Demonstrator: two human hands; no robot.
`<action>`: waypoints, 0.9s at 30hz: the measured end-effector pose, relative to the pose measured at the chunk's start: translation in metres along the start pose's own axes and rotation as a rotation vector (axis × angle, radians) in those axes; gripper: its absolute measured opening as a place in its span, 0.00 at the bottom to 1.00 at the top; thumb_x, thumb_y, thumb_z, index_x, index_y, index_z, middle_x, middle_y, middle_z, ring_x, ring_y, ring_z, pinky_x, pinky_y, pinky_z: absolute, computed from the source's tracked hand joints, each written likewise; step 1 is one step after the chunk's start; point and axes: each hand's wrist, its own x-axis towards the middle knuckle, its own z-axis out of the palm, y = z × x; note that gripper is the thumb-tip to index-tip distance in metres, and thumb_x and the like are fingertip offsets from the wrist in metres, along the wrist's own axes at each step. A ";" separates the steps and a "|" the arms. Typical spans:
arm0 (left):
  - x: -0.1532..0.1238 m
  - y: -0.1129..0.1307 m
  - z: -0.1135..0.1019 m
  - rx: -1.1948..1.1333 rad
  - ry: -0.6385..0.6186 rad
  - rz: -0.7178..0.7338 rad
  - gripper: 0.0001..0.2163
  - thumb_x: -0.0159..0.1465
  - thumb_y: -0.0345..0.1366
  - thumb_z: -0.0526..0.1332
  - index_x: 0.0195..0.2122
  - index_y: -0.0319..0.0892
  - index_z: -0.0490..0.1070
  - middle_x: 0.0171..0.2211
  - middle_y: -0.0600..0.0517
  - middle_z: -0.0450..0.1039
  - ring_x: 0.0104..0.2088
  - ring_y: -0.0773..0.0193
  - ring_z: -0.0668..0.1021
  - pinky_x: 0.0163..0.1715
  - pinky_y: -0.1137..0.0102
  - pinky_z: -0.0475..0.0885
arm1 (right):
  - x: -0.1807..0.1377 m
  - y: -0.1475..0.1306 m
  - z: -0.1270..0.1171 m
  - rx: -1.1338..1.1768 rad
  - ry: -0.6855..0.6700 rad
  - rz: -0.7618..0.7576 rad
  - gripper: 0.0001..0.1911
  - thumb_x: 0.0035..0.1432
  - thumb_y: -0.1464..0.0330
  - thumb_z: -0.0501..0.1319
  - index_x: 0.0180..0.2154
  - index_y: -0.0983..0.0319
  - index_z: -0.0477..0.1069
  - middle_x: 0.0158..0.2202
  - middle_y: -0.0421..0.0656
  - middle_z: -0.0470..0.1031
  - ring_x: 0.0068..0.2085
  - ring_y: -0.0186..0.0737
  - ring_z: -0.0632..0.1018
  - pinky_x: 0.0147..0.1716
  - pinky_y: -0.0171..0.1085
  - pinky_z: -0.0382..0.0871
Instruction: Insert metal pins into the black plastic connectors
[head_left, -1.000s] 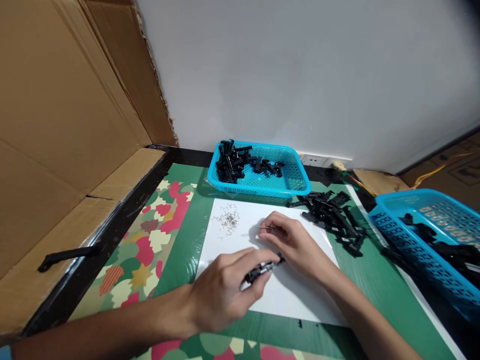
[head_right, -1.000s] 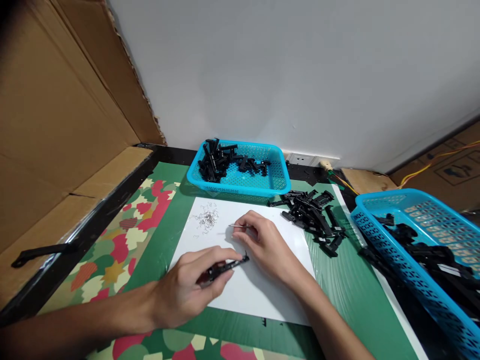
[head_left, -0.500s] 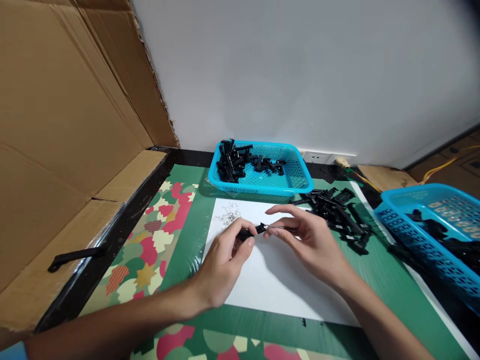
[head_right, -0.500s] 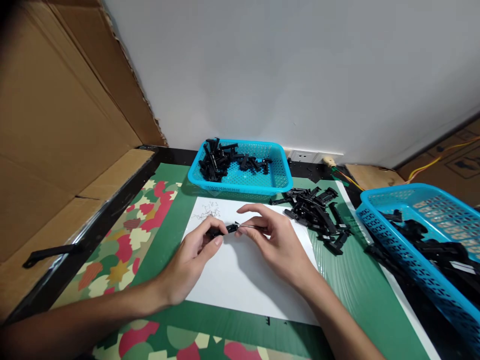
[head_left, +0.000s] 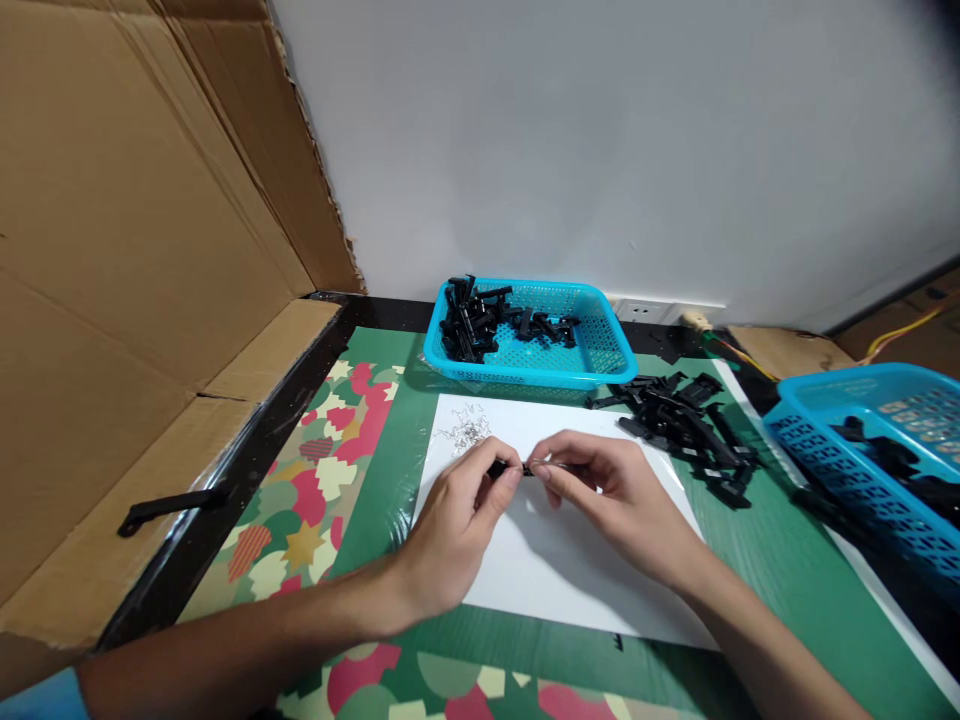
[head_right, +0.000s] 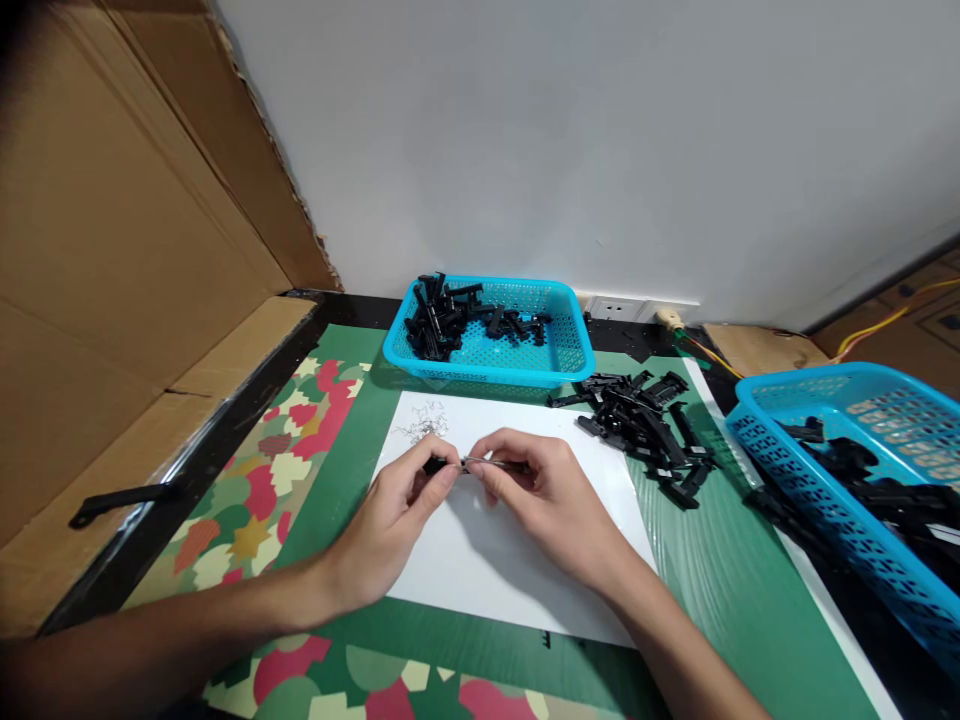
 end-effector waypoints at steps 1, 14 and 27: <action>0.000 -0.001 0.000 -0.006 0.010 -0.008 0.12 0.81 0.45 0.54 0.44 0.44 0.71 0.37 0.54 0.72 0.38 0.62 0.73 0.41 0.69 0.67 | 0.000 0.000 0.001 -0.026 0.008 0.002 0.10 0.71 0.60 0.65 0.40 0.59 0.81 0.31 0.42 0.83 0.30 0.39 0.79 0.31 0.36 0.70; -0.005 0.000 -0.001 0.105 -0.099 -0.066 0.14 0.81 0.46 0.54 0.55 0.47 0.75 0.37 0.54 0.76 0.32 0.65 0.74 0.32 0.69 0.65 | 0.008 0.012 -0.028 -0.031 0.151 0.176 0.13 0.55 0.59 0.72 0.28 0.64 0.84 0.24 0.44 0.78 0.25 0.37 0.72 0.24 0.35 0.62; -0.001 -0.011 0.006 0.037 -0.122 -0.034 0.11 0.75 0.33 0.65 0.55 0.50 0.83 0.45 0.51 0.85 0.40 0.61 0.83 0.39 0.68 0.76 | 0.008 0.024 -0.028 -0.201 -0.009 0.185 0.08 0.51 0.70 0.65 0.26 0.63 0.83 0.21 0.40 0.77 0.24 0.35 0.71 0.23 0.33 0.60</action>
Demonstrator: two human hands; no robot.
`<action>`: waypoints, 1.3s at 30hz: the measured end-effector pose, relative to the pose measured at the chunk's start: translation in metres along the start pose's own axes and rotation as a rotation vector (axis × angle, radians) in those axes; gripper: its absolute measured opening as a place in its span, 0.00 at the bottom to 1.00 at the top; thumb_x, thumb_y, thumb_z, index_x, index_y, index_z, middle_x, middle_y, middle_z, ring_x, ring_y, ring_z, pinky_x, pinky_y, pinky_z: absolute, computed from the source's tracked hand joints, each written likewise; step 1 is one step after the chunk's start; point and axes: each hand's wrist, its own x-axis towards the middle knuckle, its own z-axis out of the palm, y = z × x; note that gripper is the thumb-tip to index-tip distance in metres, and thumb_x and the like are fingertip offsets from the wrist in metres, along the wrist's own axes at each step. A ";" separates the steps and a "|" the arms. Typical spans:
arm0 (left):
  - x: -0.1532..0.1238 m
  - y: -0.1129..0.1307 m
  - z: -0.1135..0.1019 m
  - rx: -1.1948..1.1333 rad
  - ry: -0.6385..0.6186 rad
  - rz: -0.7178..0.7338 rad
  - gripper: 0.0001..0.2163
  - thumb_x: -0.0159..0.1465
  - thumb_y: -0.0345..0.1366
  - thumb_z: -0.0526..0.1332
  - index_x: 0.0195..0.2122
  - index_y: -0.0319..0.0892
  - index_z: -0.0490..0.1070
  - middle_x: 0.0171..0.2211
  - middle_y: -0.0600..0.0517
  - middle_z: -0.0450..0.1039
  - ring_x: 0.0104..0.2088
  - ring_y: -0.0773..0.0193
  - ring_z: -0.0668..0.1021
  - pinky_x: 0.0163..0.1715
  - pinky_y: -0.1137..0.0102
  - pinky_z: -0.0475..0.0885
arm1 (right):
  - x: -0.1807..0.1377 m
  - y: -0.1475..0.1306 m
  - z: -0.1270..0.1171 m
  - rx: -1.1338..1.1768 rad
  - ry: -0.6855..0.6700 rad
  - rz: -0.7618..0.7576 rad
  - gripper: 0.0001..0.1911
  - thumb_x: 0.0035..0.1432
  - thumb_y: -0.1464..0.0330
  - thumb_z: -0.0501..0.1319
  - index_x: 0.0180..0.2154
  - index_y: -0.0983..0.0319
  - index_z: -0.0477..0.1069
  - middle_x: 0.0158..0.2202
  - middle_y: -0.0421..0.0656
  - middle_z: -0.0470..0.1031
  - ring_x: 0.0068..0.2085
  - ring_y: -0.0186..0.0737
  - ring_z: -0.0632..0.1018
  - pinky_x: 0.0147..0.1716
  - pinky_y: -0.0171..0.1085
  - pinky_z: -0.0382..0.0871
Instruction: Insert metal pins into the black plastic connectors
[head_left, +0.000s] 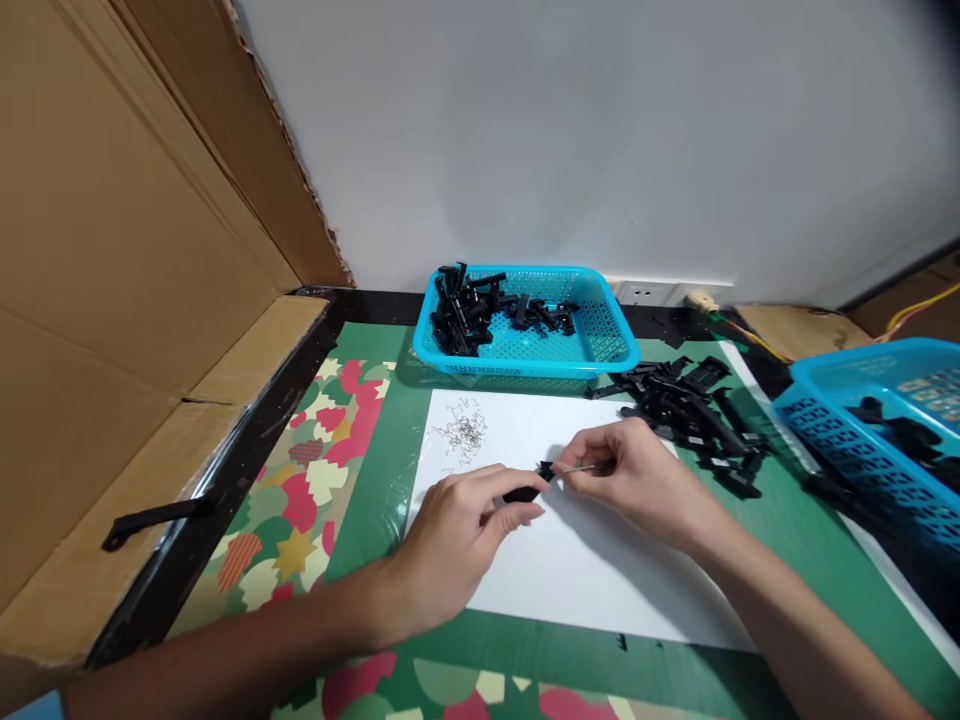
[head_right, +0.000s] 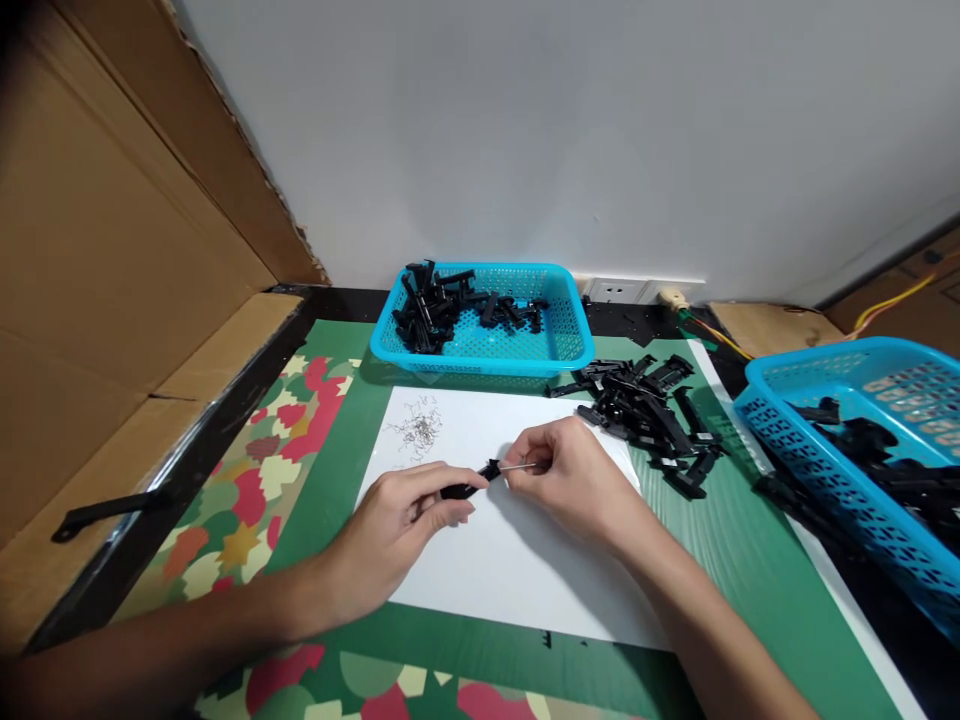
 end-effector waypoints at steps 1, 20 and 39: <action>0.000 0.000 0.000 0.009 0.001 0.009 0.12 0.75 0.33 0.65 0.55 0.50 0.83 0.45 0.51 0.85 0.40 0.61 0.83 0.39 0.68 0.76 | 0.000 0.000 0.000 -0.003 0.000 0.003 0.08 0.51 0.70 0.64 0.27 0.63 0.83 0.22 0.41 0.77 0.24 0.35 0.71 0.23 0.33 0.60; -0.001 0.000 0.000 0.023 0.005 0.021 0.15 0.75 0.32 0.65 0.59 0.54 0.82 0.47 0.54 0.86 0.42 0.63 0.82 0.40 0.69 0.76 | -0.002 -0.010 0.003 -0.110 0.035 -0.043 0.09 0.57 0.66 0.66 0.29 0.62 0.82 0.25 0.44 0.82 0.26 0.39 0.76 0.26 0.36 0.66; -0.002 0.005 -0.002 0.118 -0.014 0.028 0.14 0.76 0.33 0.64 0.60 0.51 0.81 0.47 0.54 0.85 0.41 0.62 0.83 0.40 0.68 0.74 | -0.008 -0.014 0.001 -0.192 0.022 -0.086 0.10 0.59 0.69 0.62 0.29 0.60 0.82 0.26 0.41 0.82 0.27 0.38 0.76 0.28 0.35 0.67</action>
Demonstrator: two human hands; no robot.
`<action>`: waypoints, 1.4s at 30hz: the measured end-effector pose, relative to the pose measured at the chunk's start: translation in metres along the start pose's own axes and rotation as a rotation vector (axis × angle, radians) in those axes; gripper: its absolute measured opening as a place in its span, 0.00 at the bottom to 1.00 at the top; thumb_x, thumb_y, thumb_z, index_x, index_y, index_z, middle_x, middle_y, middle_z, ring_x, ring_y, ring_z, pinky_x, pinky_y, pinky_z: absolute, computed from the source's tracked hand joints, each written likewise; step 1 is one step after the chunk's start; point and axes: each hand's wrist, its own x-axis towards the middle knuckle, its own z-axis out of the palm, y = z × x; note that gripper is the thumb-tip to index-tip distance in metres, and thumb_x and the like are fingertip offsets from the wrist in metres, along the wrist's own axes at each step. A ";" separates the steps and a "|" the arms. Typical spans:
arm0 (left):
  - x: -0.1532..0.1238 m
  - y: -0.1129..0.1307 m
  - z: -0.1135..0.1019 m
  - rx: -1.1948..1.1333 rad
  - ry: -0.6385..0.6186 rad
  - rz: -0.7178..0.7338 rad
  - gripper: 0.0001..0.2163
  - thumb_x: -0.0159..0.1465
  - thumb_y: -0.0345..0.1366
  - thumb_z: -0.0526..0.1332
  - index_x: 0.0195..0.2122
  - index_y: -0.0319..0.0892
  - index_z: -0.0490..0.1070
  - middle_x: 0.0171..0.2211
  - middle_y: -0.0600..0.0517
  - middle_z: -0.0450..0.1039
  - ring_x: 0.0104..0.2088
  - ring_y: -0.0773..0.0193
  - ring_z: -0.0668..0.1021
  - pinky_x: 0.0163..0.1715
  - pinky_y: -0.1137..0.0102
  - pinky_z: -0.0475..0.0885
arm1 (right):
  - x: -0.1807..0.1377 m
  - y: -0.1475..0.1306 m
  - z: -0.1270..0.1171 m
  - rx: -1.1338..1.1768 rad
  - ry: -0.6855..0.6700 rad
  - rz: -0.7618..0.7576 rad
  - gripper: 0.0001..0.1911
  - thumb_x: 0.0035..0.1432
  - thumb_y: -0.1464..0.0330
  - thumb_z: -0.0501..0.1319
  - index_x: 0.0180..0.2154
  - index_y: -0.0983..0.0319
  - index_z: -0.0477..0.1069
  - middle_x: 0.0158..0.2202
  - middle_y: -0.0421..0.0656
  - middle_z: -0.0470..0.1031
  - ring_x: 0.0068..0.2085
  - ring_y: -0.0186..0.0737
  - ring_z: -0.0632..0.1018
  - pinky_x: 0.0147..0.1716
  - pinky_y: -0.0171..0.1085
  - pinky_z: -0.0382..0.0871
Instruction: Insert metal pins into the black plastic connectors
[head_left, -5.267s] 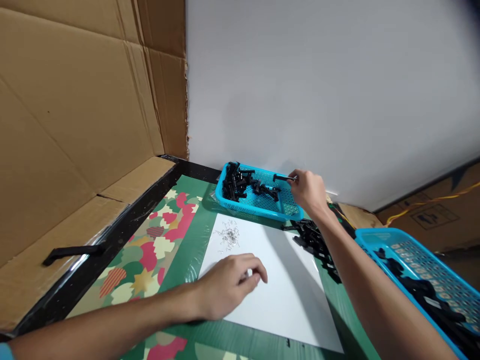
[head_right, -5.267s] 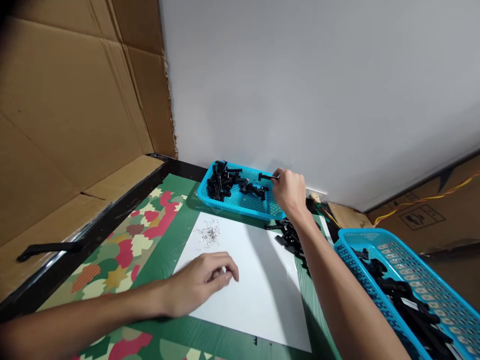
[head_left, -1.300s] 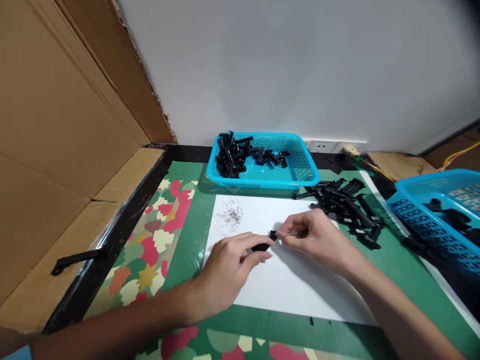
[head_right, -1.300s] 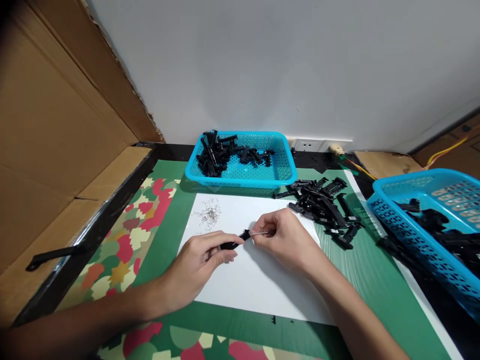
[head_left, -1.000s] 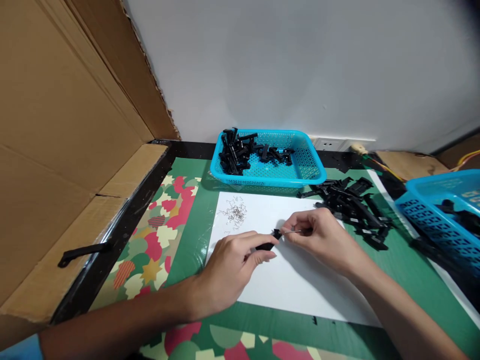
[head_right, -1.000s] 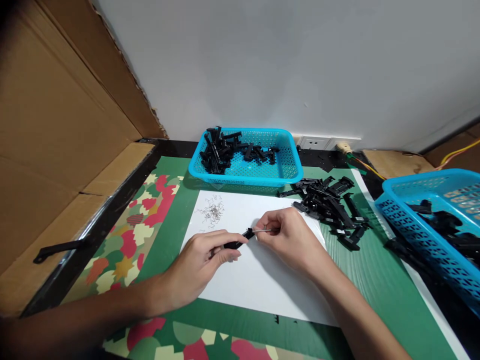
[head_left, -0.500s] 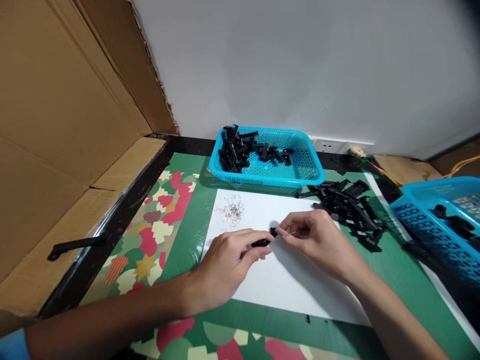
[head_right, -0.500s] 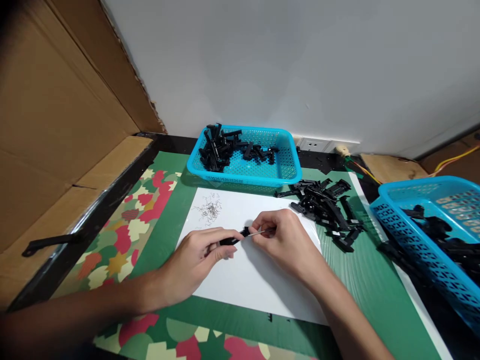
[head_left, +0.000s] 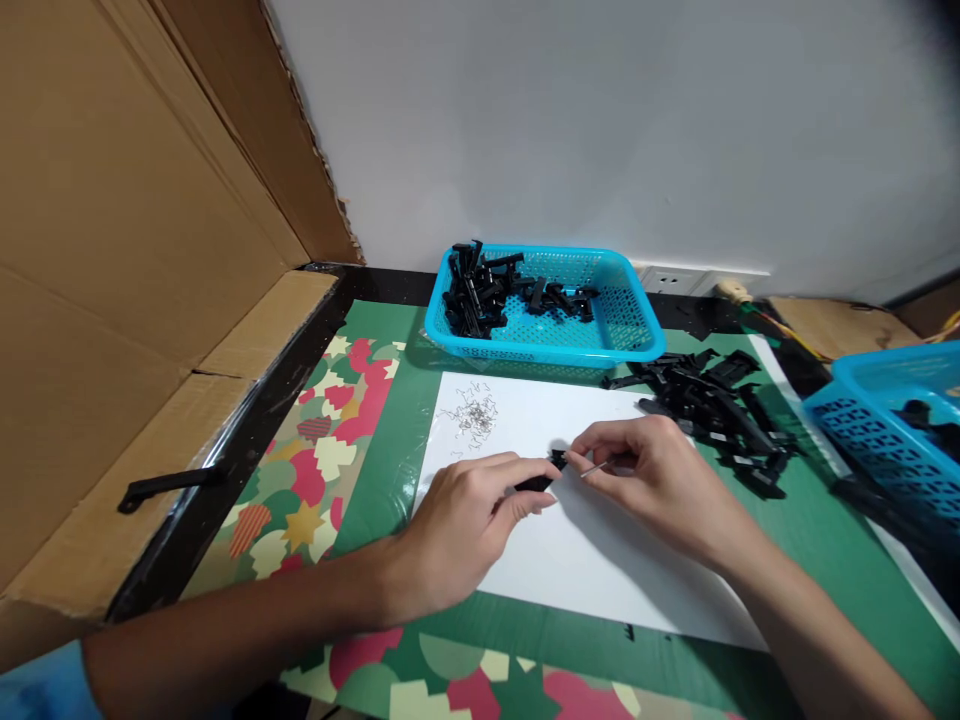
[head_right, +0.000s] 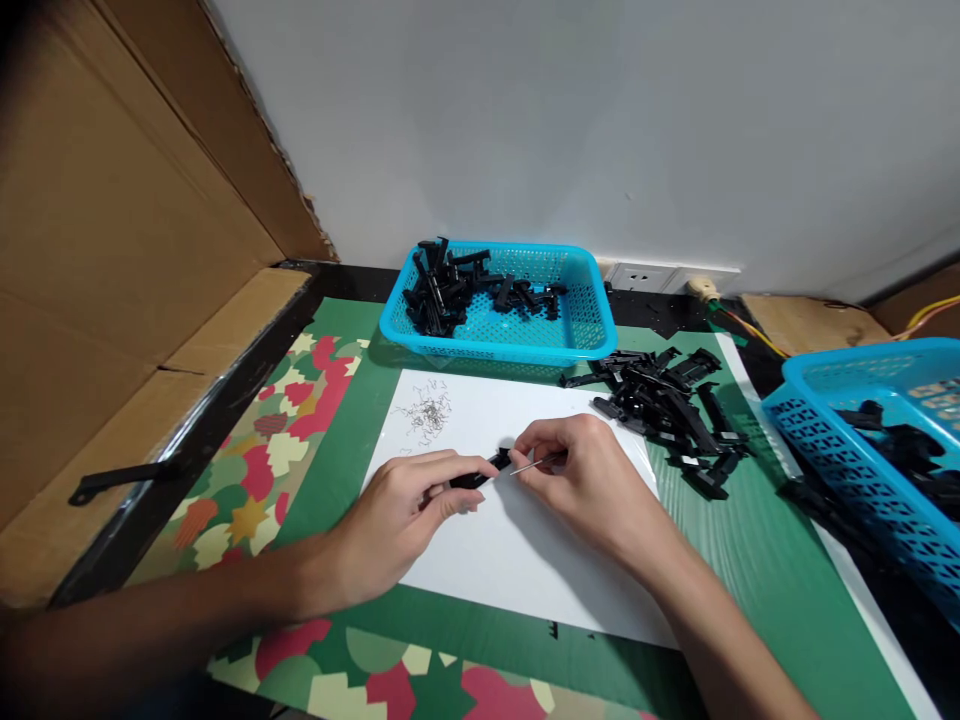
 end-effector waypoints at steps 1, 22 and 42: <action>0.000 0.000 -0.001 0.009 -0.004 0.002 0.14 0.76 0.33 0.64 0.60 0.51 0.81 0.47 0.53 0.85 0.41 0.62 0.83 0.40 0.68 0.74 | 0.000 0.000 0.000 0.006 -0.005 -0.004 0.10 0.58 0.69 0.62 0.28 0.60 0.81 0.26 0.40 0.82 0.27 0.38 0.76 0.28 0.35 0.67; -0.001 -0.005 0.001 0.044 -0.003 0.036 0.12 0.77 0.34 0.63 0.59 0.49 0.80 0.44 0.52 0.84 0.39 0.62 0.81 0.38 0.68 0.72 | -0.001 -0.003 0.000 -0.081 0.030 -0.038 0.12 0.65 0.66 0.64 0.30 0.61 0.82 0.26 0.41 0.82 0.27 0.36 0.77 0.28 0.35 0.66; -0.002 0.002 -0.001 0.088 -0.012 0.048 0.13 0.78 0.34 0.61 0.59 0.47 0.80 0.44 0.51 0.85 0.39 0.61 0.84 0.40 0.67 0.76 | -0.009 0.000 -0.011 -0.175 0.031 -0.052 0.14 0.68 0.62 0.64 0.43 0.60 0.87 0.29 0.45 0.84 0.27 0.41 0.78 0.25 0.37 0.69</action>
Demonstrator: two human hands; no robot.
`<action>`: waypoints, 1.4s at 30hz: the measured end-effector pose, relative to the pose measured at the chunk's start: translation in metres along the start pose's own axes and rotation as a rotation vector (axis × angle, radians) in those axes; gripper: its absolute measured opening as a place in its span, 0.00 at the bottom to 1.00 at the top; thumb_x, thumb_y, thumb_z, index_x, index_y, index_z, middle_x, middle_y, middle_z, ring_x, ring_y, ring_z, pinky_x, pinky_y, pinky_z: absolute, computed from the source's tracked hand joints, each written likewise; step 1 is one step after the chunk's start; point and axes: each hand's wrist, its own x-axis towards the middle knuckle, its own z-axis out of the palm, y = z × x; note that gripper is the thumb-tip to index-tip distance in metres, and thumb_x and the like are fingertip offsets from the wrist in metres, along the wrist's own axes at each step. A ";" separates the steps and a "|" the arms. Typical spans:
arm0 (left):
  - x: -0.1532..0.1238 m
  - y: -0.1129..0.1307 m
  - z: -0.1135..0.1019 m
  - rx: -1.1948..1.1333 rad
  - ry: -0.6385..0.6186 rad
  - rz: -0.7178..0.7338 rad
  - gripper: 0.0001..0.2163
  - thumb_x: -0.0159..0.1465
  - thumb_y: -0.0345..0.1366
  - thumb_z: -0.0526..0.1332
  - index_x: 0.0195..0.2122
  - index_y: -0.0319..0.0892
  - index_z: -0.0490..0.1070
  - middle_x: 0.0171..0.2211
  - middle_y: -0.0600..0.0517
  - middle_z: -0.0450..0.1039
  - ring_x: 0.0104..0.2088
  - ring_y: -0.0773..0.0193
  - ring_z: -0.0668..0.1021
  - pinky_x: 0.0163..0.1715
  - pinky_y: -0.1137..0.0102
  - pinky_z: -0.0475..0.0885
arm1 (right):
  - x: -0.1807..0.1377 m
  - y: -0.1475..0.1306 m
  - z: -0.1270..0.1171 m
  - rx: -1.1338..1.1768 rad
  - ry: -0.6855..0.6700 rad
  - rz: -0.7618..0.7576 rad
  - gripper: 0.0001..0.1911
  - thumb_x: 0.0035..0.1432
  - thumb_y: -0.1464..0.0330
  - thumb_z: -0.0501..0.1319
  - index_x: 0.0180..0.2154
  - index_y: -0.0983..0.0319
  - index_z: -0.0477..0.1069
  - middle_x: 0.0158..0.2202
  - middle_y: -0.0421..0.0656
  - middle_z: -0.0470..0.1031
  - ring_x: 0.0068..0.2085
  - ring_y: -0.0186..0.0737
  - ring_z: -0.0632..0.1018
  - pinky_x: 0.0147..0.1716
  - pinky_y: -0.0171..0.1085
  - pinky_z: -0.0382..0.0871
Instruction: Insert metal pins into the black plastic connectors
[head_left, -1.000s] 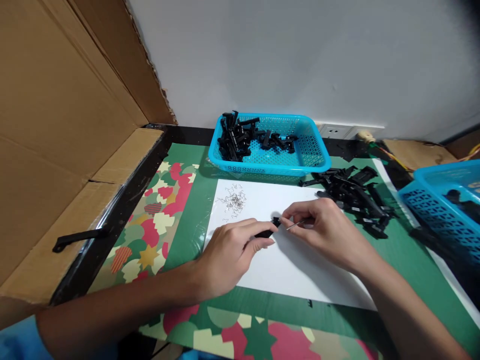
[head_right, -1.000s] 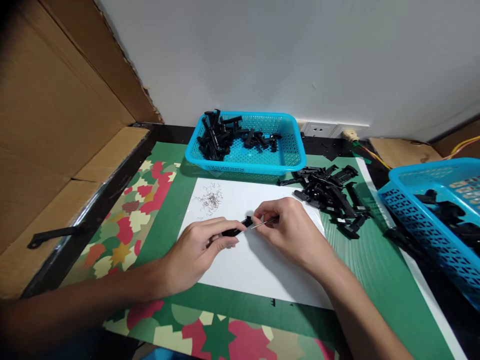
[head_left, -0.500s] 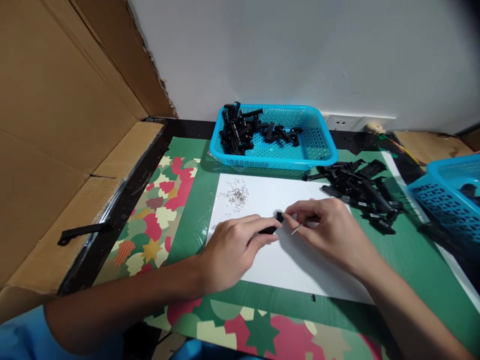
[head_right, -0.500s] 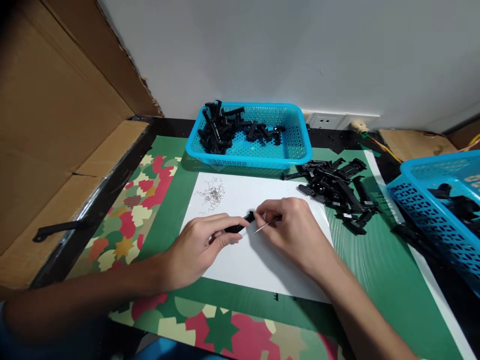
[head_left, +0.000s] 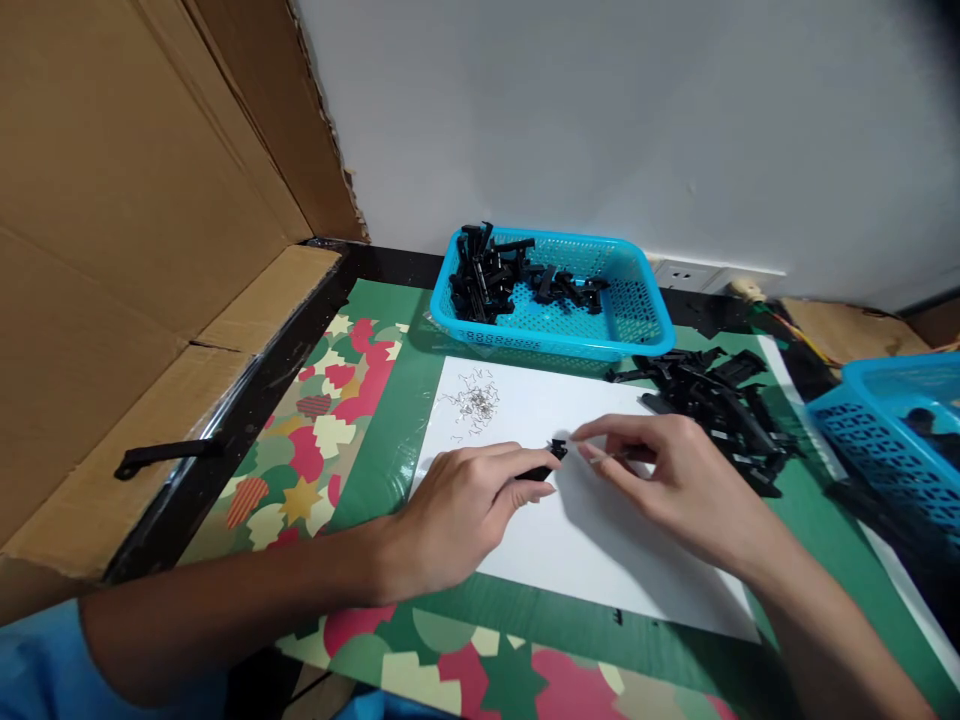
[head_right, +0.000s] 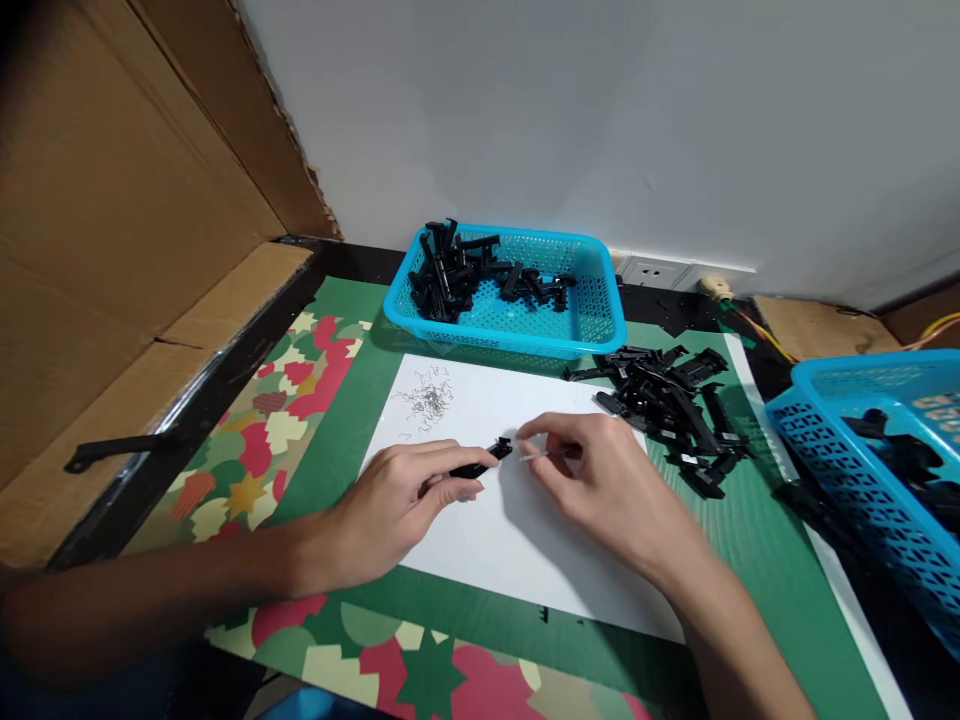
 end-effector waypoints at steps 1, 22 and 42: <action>0.000 0.000 0.000 -0.003 0.004 0.003 0.13 0.78 0.35 0.62 0.59 0.47 0.81 0.44 0.51 0.85 0.38 0.61 0.83 0.39 0.67 0.76 | 0.000 0.002 -0.002 -0.005 0.051 0.003 0.14 0.69 0.61 0.63 0.45 0.59 0.87 0.32 0.46 0.85 0.29 0.43 0.80 0.26 0.37 0.70; 0.000 0.003 -0.001 -0.039 -0.001 -0.060 0.15 0.77 0.38 0.62 0.61 0.47 0.80 0.50 0.49 0.87 0.40 0.60 0.86 0.42 0.67 0.80 | 0.008 -0.001 0.032 0.563 0.363 0.109 0.13 0.64 0.59 0.74 0.33 0.61 0.84 0.34 0.47 0.86 0.31 0.42 0.85 0.34 0.39 0.83; -0.001 -0.005 0.002 -0.185 0.014 -0.148 0.15 0.74 0.29 0.61 0.57 0.45 0.83 0.42 0.50 0.89 0.43 0.59 0.89 0.40 0.69 0.81 | 0.001 -0.005 0.039 0.536 0.418 0.120 0.14 0.63 0.58 0.74 0.31 0.60 0.82 0.34 0.48 0.87 0.32 0.46 0.87 0.35 0.43 0.85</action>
